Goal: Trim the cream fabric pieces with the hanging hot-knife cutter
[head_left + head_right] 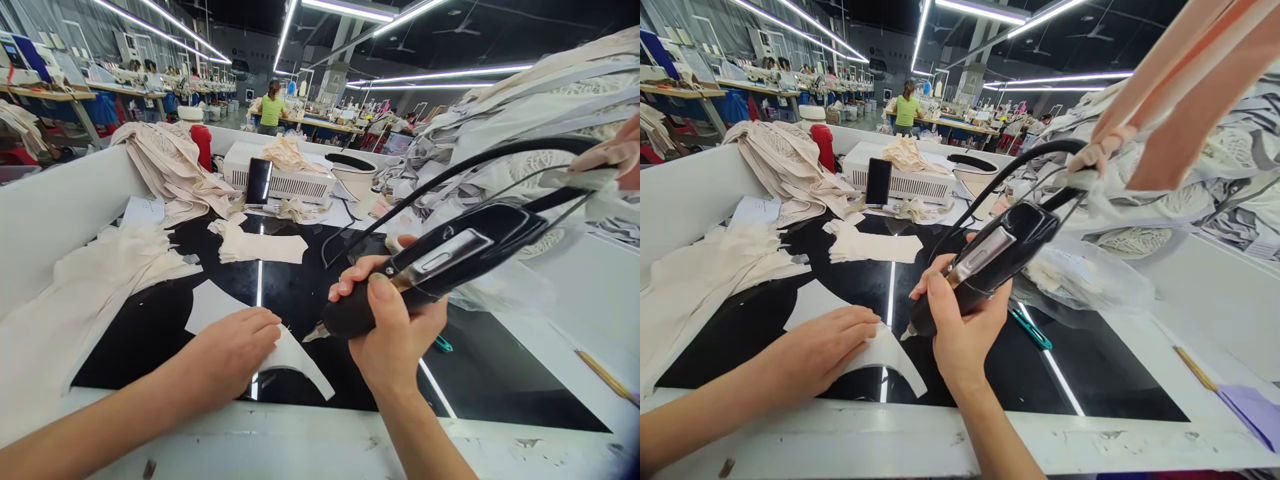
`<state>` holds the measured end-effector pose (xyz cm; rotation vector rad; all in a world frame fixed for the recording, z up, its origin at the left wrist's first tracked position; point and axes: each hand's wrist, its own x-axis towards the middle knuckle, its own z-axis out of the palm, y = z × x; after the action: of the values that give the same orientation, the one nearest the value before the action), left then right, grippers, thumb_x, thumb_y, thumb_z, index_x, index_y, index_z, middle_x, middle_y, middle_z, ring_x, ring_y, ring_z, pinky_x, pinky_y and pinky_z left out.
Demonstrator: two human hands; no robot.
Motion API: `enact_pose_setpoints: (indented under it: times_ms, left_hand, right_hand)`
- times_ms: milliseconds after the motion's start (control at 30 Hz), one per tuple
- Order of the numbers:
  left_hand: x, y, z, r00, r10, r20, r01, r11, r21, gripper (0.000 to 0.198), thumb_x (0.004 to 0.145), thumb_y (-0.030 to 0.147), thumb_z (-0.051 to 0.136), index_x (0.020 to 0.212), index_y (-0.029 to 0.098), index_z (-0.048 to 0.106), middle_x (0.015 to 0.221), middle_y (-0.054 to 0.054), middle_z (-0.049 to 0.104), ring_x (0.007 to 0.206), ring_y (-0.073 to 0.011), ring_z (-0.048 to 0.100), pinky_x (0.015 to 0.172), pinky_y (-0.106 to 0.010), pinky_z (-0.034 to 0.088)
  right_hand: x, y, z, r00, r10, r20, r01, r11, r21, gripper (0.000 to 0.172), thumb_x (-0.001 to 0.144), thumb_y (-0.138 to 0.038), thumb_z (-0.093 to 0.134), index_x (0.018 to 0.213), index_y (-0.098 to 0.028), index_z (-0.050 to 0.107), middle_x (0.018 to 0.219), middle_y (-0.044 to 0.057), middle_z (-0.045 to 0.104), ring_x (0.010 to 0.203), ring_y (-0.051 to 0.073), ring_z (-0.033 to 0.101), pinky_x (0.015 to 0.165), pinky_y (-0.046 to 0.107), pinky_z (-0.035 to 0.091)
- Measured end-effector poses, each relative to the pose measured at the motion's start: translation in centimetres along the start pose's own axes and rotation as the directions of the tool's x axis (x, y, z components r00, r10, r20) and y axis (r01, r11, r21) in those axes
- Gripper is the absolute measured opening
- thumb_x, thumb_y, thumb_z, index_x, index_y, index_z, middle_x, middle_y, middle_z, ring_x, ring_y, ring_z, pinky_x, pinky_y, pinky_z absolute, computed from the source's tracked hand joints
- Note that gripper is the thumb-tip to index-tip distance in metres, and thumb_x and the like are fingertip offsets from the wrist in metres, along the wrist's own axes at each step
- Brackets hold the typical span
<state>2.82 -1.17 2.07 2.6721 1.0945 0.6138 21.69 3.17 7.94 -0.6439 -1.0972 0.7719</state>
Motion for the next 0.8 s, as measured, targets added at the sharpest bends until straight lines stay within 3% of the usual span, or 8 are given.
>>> enact_pose_setpoints:
  times_ms: [133, 267, 433, 500, 600, 700, 800]
  left_hand:
    - [-0.3, -1.4, -0.6, 0.986, -0.056, 0.157, 0.048, 0.997, 0.057, 0.052, 0.084, -0.013, 0.043, 0.122, 0.016, 0.063, 0.131, -0.007, 0.066, 0.12, -0.0226, 0.062, 0.102, -0.037, 0.056]
    - [0.2, 0.2, -1.8, 0.924, -0.216, 0.316, 0.151, 0.964, 0.217, 0.032, 0.097, 0.001, 0.049, 0.12, 0.018, 0.064, 0.123, -0.009, 0.064, 0.102, -0.0244, 0.064, 0.085, -0.037, 0.058]
    - [1.4, 3.3, -3.0, 0.832, -0.323, 0.45, 0.283, 0.946, 0.155, 0.015, 0.106, 0.023, 0.053, 0.112, 0.019, 0.066, 0.104, -0.005, 0.062, 0.084, -0.0202, 0.067, 0.071, -0.032, 0.053]
    - [1.4, 3.7, -3.0, 0.845, -0.308, 0.437, 0.273, 0.951, 0.143, 0.017, 0.107, 0.024, 0.051, 0.107, 0.019, 0.067, 0.099, -0.004, 0.061, 0.078, -0.0193, 0.065, 0.069, -0.032, 0.052]
    - [1.0, 3.4, -2.7, 0.905, -0.259, 0.338, 0.204, 0.96, 0.19, 0.02, 0.106, 0.019, 0.049, 0.097, 0.018, 0.067, 0.09, -0.004, 0.06, 0.074, -0.0212, 0.062, 0.068, -0.036, 0.052]
    - [0.7, 2.7, -2.1, 0.965, -0.14, 0.223, 0.094, 0.974, 0.206, 0.021, 0.101, 0.01, 0.05, 0.09, 0.018, 0.066, 0.087, -0.004, 0.06, 0.074, -0.0224, 0.061, 0.067, -0.037, 0.053]
    - [0.8, 2.6, -1.2, 0.991, 0.015, 0.132, -0.036, 0.987, 0.157, 0.024, 0.096, 0.0, 0.05, 0.097, 0.016, 0.067, 0.094, -0.005, 0.064, 0.081, -0.0218, 0.062, 0.072, -0.036, 0.056]
  right_hand:
    - [-0.6, -1.3, -1.0, 0.999, 0.034, 0.029, -0.034, 0.999, -0.007, 0.033, 0.079, -0.026, 0.08, 0.107, -0.03, 0.062, 0.074, -0.008, 0.065, 0.052, 0.012, 0.062, 0.048, 0.027, 0.056]
    - [-1.3, -2.0, -1.6, 0.998, 0.038, 0.054, -0.04, 0.999, 0.035, 0.039, 0.08, -0.026, 0.082, 0.113, -0.031, 0.062, 0.074, -0.007, 0.066, 0.054, 0.013, 0.062, 0.047, 0.027, 0.055]
    - [-2.1, -2.5, -2.2, 0.999, 0.038, 0.025, -0.04, 0.998, 0.049, 0.041, 0.08, -0.028, 0.083, 0.116, -0.031, 0.063, 0.075, -0.007, 0.067, 0.054, 0.012, 0.062, 0.048, 0.026, 0.056]
    - [-2.3, -2.5, -2.6, 0.999, 0.024, 0.027, -0.025, 0.999, 0.048, 0.041, 0.081, -0.029, 0.083, 0.117, -0.031, 0.062, 0.076, -0.007, 0.067, 0.054, 0.012, 0.062, 0.048, 0.026, 0.056]
    - [-2.4, -2.4, -3.1, 0.999, -0.007, 0.034, 0.005, 0.999, 0.044, 0.037, 0.083, -0.028, 0.082, 0.114, -0.031, 0.061, 0.078, -0.007, 0.068, 0.056, 0.012, 0.063, 0.051, 0.027, 0.058]
    - [-2.3, -2.0, -3.5, 1.0, -0.02, 0.019, 0.019, 0.999, 0.041, 0.034, 0.083, -0.029, 0.082, 0.11, -0.029, 0.061, 0.079, -0.007, 0.068, 0.057, 0.011, 0.063, 0.053, 0.027, 0.059]
    - [-2.2, -1.5, -3.5, 1.0, -0.022, 0.002, 0.022, 0.999, 0.045, 0.031, 0.083, -0.03, 0.083, 0.106, -0.029, 0.061, 0.08, -0.007, 0.068, 0.057, 0.011, 0.063, 0.053, 0.026, 0.058]
